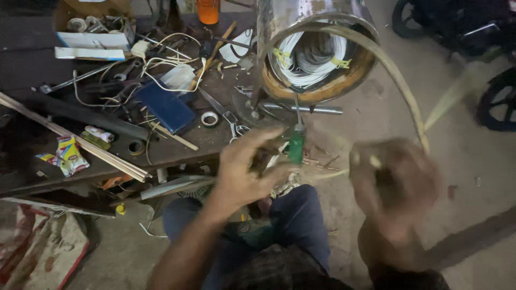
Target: The person sits at a cluttered workbench and fastens a large coil of white wire inside a metal drum using flat yellow plastic ties, looping and tightening them by hand around the coil. They use scissors to trim the tie ends and continue adding ties around the coil.
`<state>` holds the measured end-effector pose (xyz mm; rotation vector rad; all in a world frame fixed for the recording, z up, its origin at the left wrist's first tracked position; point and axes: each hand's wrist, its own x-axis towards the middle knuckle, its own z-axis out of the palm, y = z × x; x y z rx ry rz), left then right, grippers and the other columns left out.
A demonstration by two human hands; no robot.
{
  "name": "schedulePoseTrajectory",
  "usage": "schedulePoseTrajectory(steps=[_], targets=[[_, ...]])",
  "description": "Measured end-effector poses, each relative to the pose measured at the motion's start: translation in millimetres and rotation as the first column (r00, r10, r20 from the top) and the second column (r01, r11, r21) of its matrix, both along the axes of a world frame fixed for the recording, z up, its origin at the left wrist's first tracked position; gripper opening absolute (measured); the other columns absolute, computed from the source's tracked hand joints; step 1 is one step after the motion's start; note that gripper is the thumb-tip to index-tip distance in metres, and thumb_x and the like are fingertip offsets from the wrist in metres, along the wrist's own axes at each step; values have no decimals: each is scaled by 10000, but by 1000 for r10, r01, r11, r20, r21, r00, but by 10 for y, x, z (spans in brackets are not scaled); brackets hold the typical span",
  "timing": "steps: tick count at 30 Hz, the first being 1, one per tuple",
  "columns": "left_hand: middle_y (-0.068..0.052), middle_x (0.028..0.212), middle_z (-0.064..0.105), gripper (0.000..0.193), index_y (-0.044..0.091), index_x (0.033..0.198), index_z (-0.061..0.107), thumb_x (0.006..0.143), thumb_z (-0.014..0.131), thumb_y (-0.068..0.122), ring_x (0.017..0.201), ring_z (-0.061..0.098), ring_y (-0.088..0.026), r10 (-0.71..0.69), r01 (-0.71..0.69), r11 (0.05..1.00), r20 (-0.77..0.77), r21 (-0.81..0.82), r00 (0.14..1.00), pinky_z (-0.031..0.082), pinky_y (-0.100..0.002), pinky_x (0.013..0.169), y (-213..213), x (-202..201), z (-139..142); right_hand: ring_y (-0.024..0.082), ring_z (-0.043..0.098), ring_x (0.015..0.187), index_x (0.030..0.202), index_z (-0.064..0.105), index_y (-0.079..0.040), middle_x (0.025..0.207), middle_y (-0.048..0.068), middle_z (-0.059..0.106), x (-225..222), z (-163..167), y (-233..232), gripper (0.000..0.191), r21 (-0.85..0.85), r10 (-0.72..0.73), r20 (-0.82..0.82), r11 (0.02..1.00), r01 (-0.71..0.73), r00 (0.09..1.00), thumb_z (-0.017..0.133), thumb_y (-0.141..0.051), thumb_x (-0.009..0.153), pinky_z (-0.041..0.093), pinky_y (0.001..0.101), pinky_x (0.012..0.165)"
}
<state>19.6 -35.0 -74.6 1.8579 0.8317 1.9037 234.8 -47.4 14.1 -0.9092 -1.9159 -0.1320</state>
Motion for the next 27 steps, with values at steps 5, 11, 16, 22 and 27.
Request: schedulePoseTrajectory(steps=[5,11,16,22,27], targets=[[-123,1077,686,481,42,1295,663,829,782,61,918,723,-278,217,-185,973,-261,140,941,601,-375,808,133,46,89,231,665,703,1012,687,12,860,135,668,-274,233,338,103,108,-70,193,993,50,979,772,21,953,494,342,585],[-114,1223,645,318,77,1239,690,922,715,62,1004,715,-280,386,-280,894,-287,349,876,595,-368,815,224,-6,135,290,679,742,1016,723,-47,909,117,697,-417,327,553,56,159,-220,370,972,172,903,771,-73,1003,526,392,649],[-109,1215,647,314,84,1240,690,931,738,71,893,680,-253,413,-284,879,-313,382,855,575,-385,770,241,-41,152,320,687,769,979,722,-51,901,136,698,-448,324,609,95,108,-246,396,969,221,885,785,-121,995,533,424,678],[-110,1219,638,354,57,1242,677,895,741,92,898,681,-238,386,-240,872,-297,427,873,566,-380,772,306,-47,142,326,703,845,985,711,-33,923,143,715,-430,297,645,93,119,-248,413,969,218,876,764,-102,1014,553,423,740],[-106,1139,624,310,13,1177,682,887,755,97,884,684,-242,399,-216,818,-256,533,880,567,-377,743,376,-20,157,315,713,847,970,713,-28,970,143,723,-446,298,648,78,79,-217,386,976,202,897,759,-83,1002,553,415,739]])
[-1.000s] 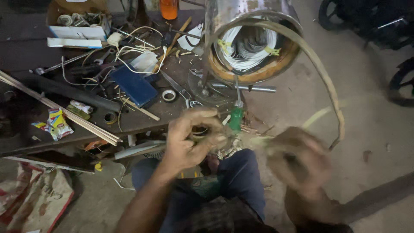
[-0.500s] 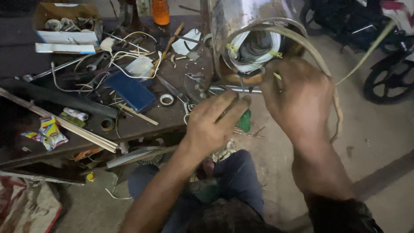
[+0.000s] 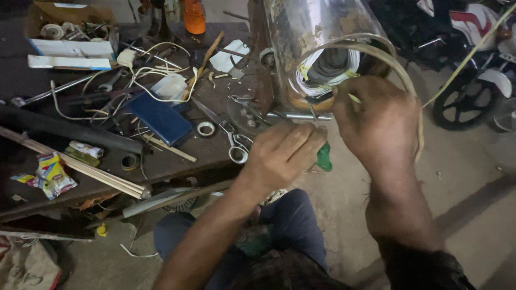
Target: The person sits at a cluttered workbench and fastens a large coil of white wire inside a metal drum using flat yellow plastic ties, looping and tightening them by hand around the coil. They use scissors to trim the tie ends and continue adding ties around the coil.
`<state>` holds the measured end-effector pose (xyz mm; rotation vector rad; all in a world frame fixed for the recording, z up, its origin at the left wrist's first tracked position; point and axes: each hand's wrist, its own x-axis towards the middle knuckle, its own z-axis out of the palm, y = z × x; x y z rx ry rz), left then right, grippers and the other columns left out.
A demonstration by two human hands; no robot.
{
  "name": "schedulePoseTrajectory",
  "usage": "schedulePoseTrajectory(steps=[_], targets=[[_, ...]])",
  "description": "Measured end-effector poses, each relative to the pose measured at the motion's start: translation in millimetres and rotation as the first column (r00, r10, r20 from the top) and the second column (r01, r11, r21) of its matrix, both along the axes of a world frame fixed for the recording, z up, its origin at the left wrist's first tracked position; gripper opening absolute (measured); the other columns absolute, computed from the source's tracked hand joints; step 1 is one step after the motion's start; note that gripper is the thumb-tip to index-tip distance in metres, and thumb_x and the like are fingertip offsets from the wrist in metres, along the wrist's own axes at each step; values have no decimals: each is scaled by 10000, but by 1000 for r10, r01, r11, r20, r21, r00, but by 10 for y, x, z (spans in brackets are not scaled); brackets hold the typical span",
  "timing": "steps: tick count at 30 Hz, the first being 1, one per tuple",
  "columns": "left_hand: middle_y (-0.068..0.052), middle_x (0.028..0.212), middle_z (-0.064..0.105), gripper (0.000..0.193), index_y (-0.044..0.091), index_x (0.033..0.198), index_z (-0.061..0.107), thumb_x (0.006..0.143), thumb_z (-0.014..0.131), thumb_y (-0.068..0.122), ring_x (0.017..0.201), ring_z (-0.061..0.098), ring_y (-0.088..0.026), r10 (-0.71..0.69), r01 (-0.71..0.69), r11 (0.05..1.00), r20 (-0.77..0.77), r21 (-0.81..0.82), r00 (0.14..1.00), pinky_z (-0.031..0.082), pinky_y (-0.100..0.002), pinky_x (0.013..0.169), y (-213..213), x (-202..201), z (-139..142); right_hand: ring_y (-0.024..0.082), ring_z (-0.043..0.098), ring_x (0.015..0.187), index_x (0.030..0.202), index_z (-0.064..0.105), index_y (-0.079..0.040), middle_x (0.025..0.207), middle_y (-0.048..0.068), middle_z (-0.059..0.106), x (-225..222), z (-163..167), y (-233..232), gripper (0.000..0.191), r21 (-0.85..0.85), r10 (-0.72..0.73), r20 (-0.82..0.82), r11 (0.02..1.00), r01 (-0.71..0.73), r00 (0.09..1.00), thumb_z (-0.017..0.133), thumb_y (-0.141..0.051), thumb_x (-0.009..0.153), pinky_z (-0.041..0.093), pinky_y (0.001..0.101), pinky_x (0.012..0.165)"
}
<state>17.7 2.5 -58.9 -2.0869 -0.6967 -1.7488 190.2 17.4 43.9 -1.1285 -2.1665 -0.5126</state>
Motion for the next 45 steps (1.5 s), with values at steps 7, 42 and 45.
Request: schedulePoseTrajectory(steps=[7,42,45], targets=[[-103,1143,629,285,-1,1176,688,919,751,105,990,713,-247,-12,12,1000,-8,-9,1000,601,-361,837,-7,14,11,292,725,836,986,733,-16,960,150,734,-43,23,-18,89,-32,-14,-36,999,12,999,777,-93,988,563,392,735],[-137,1284,609,302,41,1217,726,944,723,170,1172,629,-286,-104,98,993,-112,-59,988,570,-423,1001,152,-16,-120,249,665,562,845,746,-91,702,96,692,-251,-23,135,99,89,-160,194,985,145,968,720,-112,939,519,391,526],[-147,1273,632,286,31,1191,735,930,725,147,1162,644,-301,-121,119,993,-93,-28,988,578,-431,992,158,-14,-142,271,683,606,852,752,-128,749,95,712,-285,14,162,101,135,-153,255,983,122,955,694,-130,935,525,395,538]])
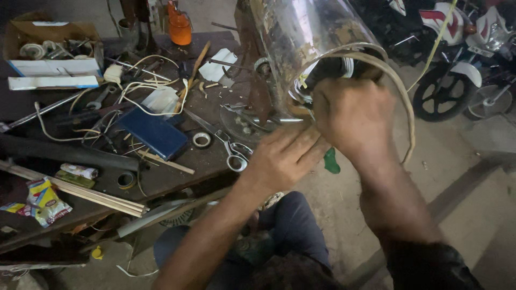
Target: The person sits at a cluttered workbench and fastens a large coil of white wire inside a metal drum using flat yellow plastic ties, looping and tightening them by hand around the coil. They use scissors to trim the tie ends and continue adding ties around the coil.
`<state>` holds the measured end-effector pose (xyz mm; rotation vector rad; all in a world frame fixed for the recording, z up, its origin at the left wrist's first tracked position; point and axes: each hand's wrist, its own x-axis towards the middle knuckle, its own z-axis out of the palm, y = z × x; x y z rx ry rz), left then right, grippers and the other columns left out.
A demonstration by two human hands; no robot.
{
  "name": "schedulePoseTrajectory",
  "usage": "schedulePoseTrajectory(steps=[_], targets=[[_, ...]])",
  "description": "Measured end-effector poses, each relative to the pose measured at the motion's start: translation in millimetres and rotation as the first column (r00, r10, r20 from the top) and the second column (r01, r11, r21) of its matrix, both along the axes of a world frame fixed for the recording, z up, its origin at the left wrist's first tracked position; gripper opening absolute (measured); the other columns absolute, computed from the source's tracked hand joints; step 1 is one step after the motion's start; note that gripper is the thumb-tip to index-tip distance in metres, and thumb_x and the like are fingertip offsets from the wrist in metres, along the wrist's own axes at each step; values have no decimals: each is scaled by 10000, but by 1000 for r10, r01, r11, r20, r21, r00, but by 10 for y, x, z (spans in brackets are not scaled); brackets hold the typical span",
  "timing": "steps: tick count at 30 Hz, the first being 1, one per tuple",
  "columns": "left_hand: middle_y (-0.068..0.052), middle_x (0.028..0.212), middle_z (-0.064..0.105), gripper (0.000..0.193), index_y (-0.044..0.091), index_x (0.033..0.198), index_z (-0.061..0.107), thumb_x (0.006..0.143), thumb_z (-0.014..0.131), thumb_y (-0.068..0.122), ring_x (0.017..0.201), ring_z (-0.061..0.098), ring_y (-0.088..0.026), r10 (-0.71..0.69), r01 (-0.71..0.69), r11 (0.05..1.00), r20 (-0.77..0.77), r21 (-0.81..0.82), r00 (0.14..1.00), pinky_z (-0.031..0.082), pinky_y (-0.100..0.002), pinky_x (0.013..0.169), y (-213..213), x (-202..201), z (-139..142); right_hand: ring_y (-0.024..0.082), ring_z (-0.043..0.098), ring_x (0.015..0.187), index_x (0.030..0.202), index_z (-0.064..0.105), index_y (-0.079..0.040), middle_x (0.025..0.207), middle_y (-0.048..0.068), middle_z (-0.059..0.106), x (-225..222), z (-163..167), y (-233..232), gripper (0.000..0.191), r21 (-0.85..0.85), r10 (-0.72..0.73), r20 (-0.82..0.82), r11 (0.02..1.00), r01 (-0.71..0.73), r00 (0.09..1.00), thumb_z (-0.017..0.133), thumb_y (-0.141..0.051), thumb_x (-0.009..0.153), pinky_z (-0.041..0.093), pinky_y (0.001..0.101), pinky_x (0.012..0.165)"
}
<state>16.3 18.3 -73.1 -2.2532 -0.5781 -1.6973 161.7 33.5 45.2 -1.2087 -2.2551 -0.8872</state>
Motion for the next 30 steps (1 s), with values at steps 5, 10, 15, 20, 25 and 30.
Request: schedulePoseTrajectory(steps=[5,10,15,20,25,30], targets=[[-153,1317,648,353,45,1238,715,898,728,136,1225,670,-335,-27,28,999,20,-35,999,578,-423,1037,18,-46,33,278,685,597,813,757,-155,742,91,715,-52,55,42,99,-40,-86,52,995,88,995,706,-168,898,537,420,539],[-116,1294,699,322,106,1256,645,943,718,91,1214,702,-293,-156,193,955,169,-226,973,580,-385,1081,85,-158,111,318,697,683,890,725,-93,819,125,716,28,86,-7,85,-131,7,79,991,3,997,704,-157,942,537,434,588],[-154,1162,715,340,82,1289,619,955,683,89,1074,718,-343,-35,141,933,307,-331,951,590,-431,954,22,-39,233,390,678,779,1099,676,20,898,213,678,152,110,-101,188,-146,279,-210,939,-312,937,677,-11,913,534,447,654],[-160,989,682,268,49,1257,595,1014,671,132,915,685,-373,144,-4,911,310,-412,940,553,-489,822,-53,104,391,372,688,879,1152,707,-31,961,162,686,214,83,-223,243,-97,219,-150,967,-234,964,687,21,915,541,457,753],[-193,1047,646,311,-26,1309,518,1066,619,141,973,654,-404,94,-36,962,207,-271,974,549,-493,857,65,138,523,362,693,818,1149,730,-47,927,147,698,191,5,-134,332,-56,215,-246,970,-235,945,697,18,825,543,447,699],[-166,1008,669,213,54,1169,583,1106,633,251,922,677,-376,75,16,951,283,-308,956,540,-453,810,114,125,600,347,706,912,1234,657,-8,1097,157,703,293,31,-37,428,-110,314,-277,928,-355,908,585,73,820,585,417,799]])
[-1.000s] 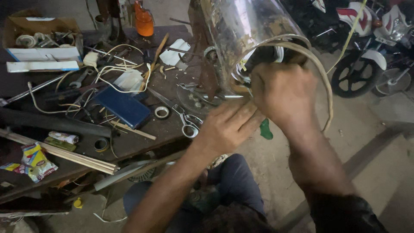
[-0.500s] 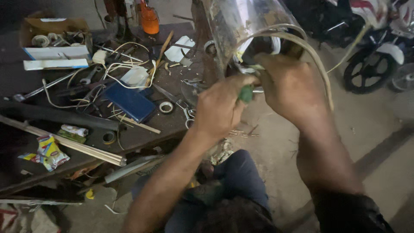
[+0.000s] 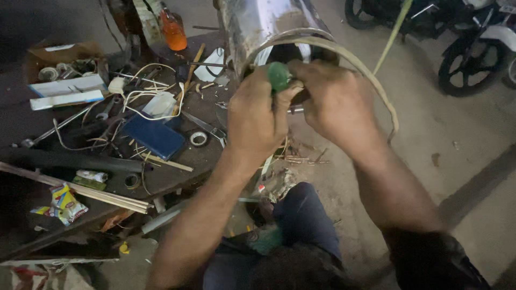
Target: The person sits at a cluttered workbench and fastens a large coil of white wire inside a metal drum using flat yellow plastic ties, looping and tightening them by hand around the coil. They use scissors to trim the tie ends and continue adding ties around the coil.
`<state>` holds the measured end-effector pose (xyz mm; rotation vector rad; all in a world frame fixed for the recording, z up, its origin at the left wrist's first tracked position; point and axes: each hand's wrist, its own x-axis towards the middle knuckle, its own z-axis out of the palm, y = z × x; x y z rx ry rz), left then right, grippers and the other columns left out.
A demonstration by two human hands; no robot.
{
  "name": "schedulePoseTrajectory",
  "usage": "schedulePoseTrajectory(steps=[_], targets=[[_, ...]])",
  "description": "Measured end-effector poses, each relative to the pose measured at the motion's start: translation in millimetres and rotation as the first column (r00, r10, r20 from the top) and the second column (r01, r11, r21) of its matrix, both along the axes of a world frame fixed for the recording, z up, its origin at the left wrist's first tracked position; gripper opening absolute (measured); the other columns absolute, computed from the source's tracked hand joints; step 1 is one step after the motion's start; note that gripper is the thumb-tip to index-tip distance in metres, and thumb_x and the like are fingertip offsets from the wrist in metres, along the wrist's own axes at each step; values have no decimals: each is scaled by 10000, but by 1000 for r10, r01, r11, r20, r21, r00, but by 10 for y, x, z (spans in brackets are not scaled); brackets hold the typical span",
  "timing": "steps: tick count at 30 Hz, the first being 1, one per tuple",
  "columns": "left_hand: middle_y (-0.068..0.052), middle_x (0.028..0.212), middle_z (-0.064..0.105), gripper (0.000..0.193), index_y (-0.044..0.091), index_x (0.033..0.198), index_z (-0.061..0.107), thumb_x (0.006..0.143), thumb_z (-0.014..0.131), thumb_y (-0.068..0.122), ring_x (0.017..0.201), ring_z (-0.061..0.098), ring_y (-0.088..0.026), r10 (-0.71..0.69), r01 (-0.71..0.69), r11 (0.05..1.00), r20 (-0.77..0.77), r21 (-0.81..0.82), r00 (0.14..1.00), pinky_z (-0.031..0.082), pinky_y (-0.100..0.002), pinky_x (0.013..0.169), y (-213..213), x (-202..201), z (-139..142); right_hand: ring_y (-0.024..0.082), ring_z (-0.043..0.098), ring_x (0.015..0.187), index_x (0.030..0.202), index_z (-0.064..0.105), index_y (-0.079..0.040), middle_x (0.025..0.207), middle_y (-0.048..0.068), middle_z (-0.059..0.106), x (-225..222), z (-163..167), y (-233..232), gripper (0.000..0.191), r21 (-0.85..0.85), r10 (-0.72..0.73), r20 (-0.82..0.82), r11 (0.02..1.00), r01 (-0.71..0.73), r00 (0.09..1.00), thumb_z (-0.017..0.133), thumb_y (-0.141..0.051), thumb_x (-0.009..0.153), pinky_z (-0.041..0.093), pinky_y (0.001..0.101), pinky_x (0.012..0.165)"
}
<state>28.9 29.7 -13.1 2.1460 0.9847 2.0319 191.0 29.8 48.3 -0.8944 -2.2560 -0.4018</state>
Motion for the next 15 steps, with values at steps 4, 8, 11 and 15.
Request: schedulePoseTrajectory(steps=[4,8,11,15], targets=[[-143,976,678,280,29,1141,594,1091,585,304,887,713,-341,-74,86,989,104,-118,992,556,-443,788,-52,8,87,372,695,894,1165,682,-19,993,159,699,45,-32,-14,378,14,-15,11,1000,14,1000,628,39,795,564,449,761],[-165,967,684,308,17,1177,581,1143,571,323,897,686,-387,-17,23,990,38,-139,999,529,-453,784,-74,16,182,369,686,748,962,699,-51,897,139,710,-24,-122,63,182,31,-174,51,985,173,983,702,-14,784,543,472,639],[-166,951,674,315,9,1164,574,1144,571,323,856,677,-367,8,1,982,45,-188,999,512,-447,765,-54,12,210,368,690,755,914,662,-62,898,148,700,-8,-125,64,124,31,-150,82,989,148,985,720,-32,809,549,472,655],[-94,898,623,295,23,1110,593,1167,581,312,790,597,-215,-144,201,963,288,-181,947,498,-343,715,-38,-17,171,428,682,872,1101,637,-21,946,200,677,67,-78,-82,263,-29,76,-31,997,-77,997,694,12,846,554,497,769]])
